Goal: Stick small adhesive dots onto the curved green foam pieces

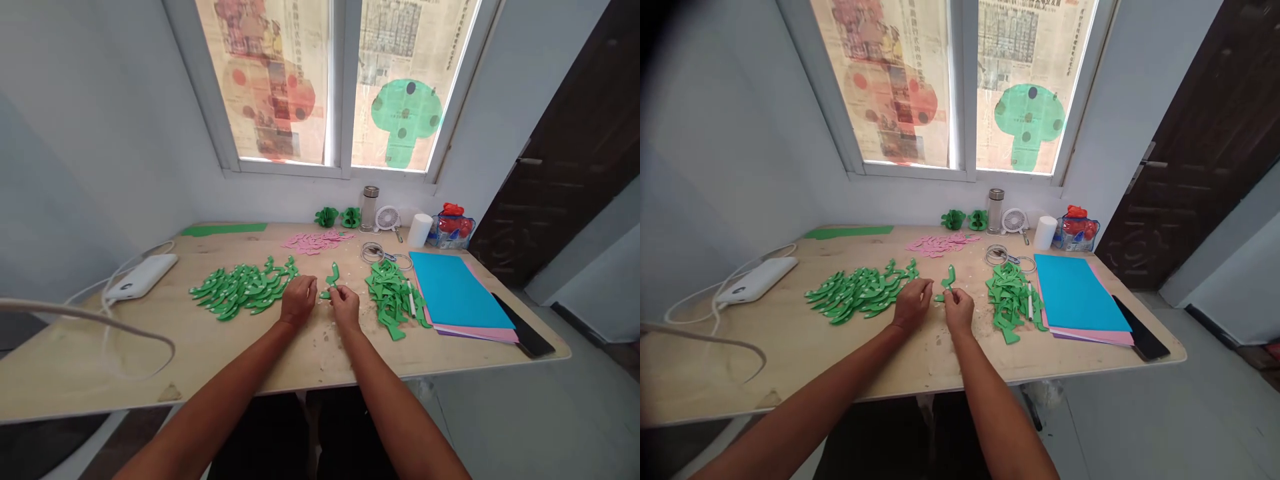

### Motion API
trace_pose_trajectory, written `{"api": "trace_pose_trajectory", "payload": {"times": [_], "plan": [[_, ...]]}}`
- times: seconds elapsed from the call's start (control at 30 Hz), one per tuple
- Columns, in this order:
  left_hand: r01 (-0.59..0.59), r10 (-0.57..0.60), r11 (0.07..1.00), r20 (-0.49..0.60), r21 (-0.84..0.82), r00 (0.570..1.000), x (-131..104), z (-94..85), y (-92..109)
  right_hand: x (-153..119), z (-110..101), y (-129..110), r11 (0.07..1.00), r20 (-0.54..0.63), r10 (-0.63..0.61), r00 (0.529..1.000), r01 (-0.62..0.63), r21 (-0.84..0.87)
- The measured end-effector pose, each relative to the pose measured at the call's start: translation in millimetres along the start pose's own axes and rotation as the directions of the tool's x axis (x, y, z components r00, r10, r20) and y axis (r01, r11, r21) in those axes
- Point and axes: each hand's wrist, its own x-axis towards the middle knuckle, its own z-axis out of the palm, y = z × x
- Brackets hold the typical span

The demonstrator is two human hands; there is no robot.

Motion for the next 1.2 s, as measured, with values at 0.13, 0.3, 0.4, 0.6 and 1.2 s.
{"api": "trace_pose_trajectory", "payload": {"times": [0.13, 0.3, 0.4, 0.6, 1.2], "plan": [[0.021, -0.022, 0.999, -0.021, -0.029, 1.000, 0.2, -0.6, -1.4, 0.5, -0.1, 0.8, 1.000, -0.009, 0.000, 1.000, 0.000, 0.022], [0.086, -0.094, 0.989, -0.062, -0.118, 0.994, -1.6, -6.0, -1.4, 0.7, 0.6, 0.5, 1.000, 0.000, 0.002, 1.000, -0.002, 0.022], [0.096, -0.108, 0.977, -0.057, -0.190, 0.992, -3.4, -13.6, 3.5, -0.3, 1.5, -1.0, 0.999, -0.002, 0.010, 1.000, -0.010, 0.046], [0.050, -0.031, 0.945, 0.062, -0.323, 0.998, -6.5, -23.0, 15.2, -6.3, 3.3, -8.8, 0.996, -0.026, -0.062, 0.998, 0.063, 0.068], [0.020, -0.051, 0.914, -0.067, -0.406, 0.996, 3.5, -16.1, 5.5, 8.5, 17.3, -26.9, 0.947, 0.050, 0.113, 0.992, -0.122, 0.299]]}}
